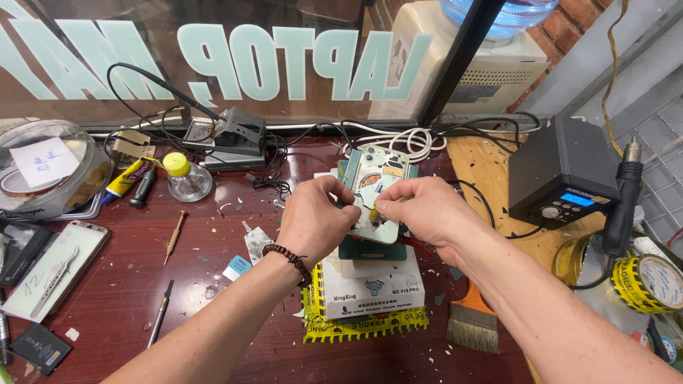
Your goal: The person heats the back of a phone mounted in a fixture with a hot air gun while prying at the edge with a tool, then brushes debris off the work area. They apply adhesive tape around the phone, position a wireless charging coil onto the phone back, press it into place, and heat the phone again with the hot air gun while pressing the coil.
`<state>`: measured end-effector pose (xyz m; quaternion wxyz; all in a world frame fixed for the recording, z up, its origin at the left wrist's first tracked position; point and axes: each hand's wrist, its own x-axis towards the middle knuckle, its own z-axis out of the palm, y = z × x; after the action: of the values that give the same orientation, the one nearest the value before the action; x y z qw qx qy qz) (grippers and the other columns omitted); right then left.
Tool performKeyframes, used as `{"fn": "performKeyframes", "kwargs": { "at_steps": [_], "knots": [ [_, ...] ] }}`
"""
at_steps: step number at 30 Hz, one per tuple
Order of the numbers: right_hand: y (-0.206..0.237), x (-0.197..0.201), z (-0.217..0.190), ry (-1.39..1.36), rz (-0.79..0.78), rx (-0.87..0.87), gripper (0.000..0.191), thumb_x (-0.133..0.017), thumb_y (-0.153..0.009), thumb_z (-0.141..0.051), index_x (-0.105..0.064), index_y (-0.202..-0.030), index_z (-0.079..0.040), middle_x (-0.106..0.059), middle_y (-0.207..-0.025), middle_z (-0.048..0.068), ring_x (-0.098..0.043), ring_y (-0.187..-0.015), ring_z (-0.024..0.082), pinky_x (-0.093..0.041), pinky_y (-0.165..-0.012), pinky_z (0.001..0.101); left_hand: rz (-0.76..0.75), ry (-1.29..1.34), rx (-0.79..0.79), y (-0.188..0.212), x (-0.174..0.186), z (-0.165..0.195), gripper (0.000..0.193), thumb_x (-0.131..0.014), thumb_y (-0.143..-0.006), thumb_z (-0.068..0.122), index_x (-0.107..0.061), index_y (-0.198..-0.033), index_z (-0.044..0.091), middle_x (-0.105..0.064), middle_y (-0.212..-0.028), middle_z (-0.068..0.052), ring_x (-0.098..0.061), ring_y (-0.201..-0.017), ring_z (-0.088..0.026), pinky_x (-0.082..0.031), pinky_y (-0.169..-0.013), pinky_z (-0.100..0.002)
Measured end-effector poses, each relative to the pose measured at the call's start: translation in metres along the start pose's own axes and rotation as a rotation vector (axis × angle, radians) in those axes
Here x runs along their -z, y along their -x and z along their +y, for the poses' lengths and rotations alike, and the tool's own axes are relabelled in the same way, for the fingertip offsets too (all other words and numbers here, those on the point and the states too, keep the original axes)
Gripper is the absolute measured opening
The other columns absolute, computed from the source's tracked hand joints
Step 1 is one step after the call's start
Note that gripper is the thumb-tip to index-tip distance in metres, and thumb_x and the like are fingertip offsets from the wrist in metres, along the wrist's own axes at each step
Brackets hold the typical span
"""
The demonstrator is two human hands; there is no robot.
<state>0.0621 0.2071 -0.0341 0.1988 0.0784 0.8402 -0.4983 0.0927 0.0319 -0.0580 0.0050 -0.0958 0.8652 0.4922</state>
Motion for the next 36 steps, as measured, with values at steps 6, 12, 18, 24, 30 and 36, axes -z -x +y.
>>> {"fn": "performKeyframes", "kwargs": {
  "at_steps": [6, 12, 18, 24, 30, 36],
  "knots": [
    [0.001, 0.002, -0.002, 0.006, -0.009, -0.009, 0.012, -0.076, -0.087, -0.016, -0.08, -0.092, -0.006, -0.074, -0.084, 0.003, -0.061, -0.074, 0.011, -0.049, -0.067, 0.0304, 0.002, -0.01, 0.005, 0.0, 0.001, 0.002, 0.019, -0.078, -0.072, 0.022, -0.076, -0.086, 0.009, -0.077, -0.079, -0.009, -0.077, -0.074, -0.021, -0.059, -0.073, -0.035],
    [-0.001, 0.0, 0.001, 0.012, -0.009, 0.011, 0.011, -0.077, -0.086, -0.014, -0.08, -0.091, -0.005, -0.075, -0.084, 0.004, -0.062, -0.074, 0.01, -0.051, -0.068, 0.0299, 0.002, -0.013, -0.005, 0.0, 0.0, 0.001, 0.019, -0.078, -0.072, 0.022, -0.077, -0.086, 0.009, -0.077, -0.079, -0.009, -0.077, -0.074, -0.021, -0.059, -0.074, -0.035],
    [-0.003, -0.001, 0.003, -0.015, -0.009, 0.022, 0.011, -0.077, -0.085, -0.012, -0.079, -0.09, -0.003, -0.076, -0.083, 0.005, -0.064, -0.074, 0.011, -0.052, -0.068, 0.0303, -0.001, -0.002, 0.0, -0.001, 0.0, 0.0, 0.019, -0.078, -0.072, 0.022, -0.076, -0.085, 0.009, -0.077, -0.079, -0.009, -0.077, -0.074, -0.021, -0.059, -0.073, -0.035],
    [-0.003, -0.001, 0.002, 0.019, 0.007, 0.017, 0.01, -0.077, -0.086, -0.012, -0.08, -0.091, -0.003, -0.076, -0.084, 0.005, -0.064, -0.075, 0.011, -0.053, -0.069, 0.0305, -0.019, -0.001, 0.033, 0.002, 0.003, 0.006, 0.019, -0.077, -0.072, 0.022, -0.076, -0.085, 0.008, -0.077, -0.077, -0.01, -0.077, -0.072, -0.021, -0.06, -0.072, -0.035],
    [-0.005, -0.001, 0.003, 0.024, 0.004, 0.031, 0.011, -0.076, -0.085, -0.011, -0.079, -0.091, -0.003, -0.076, -0.085, 0.006, -0.066, -0.075, 0.012, -0.055, -0.069, 0.0309, 0.02, -0.114, -0.021, 0.007, 0.003, 0.014, 0.03, -0.08, -0.069, 0.03, -0.075, -0.088, 0.007, -0.076, -0.077, -0.016, -0.076, -0.076, -0.027, -0.059, -0.077, -0.039],
    [-0.004, -0.003, 0.005, 0.076, 0.036, 0.081, 0.01, -0.078, -0.084, -0.011, -0.08, -0.089, -0.002, -0.072, -0.079, 0.005, -0.062, -0.07, 0.011, -0.051, -0.062, 0.0304, 0.06, -0.146, -0.004, 0.009, -0.004, 0.02, 0.031, -0.079, -0.069, 0.028, -0.072, -0.089, 0.006, -0.076, -0.087, -0.016, -0.075, -0.086, -0.032, -0.059, -0.078, -0.043]
  ]
}}
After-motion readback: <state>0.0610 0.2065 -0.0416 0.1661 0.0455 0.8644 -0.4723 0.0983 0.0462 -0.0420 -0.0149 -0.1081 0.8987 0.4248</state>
